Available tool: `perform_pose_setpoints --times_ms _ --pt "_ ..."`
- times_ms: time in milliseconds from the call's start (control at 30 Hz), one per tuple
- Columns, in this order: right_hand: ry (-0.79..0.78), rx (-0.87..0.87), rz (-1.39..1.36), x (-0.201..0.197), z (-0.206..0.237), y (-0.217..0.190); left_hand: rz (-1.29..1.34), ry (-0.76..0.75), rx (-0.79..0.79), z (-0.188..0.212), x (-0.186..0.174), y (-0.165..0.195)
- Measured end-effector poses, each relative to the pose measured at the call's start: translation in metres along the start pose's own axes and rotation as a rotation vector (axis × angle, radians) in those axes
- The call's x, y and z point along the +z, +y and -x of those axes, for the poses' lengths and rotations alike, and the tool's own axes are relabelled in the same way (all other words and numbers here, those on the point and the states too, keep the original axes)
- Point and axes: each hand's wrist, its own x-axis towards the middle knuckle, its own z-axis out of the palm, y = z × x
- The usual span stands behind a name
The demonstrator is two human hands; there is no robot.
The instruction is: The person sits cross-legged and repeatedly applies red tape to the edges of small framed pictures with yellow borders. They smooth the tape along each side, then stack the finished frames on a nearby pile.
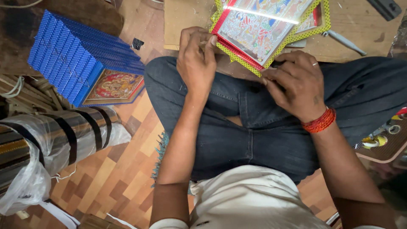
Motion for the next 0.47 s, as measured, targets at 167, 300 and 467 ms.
perform_pose_setpoints --times_ms 167,300,467 --pt "-0.023 -0.028 0.013 -0.001 -0.005 -0.002 -0.013 0.001 -0.005 0.000 0.001 -0.002" --pt "-0.059 -0.027 0.017 0.002 -0.001 0.003 -0.033 -0.001 -0.016 -0.001 0.001 0.001" --pt "-0.073 -0.014 0.030 0.009 0.011 0.042 -0.035 0.006 -0.014 -0.012 0.009 0.019"
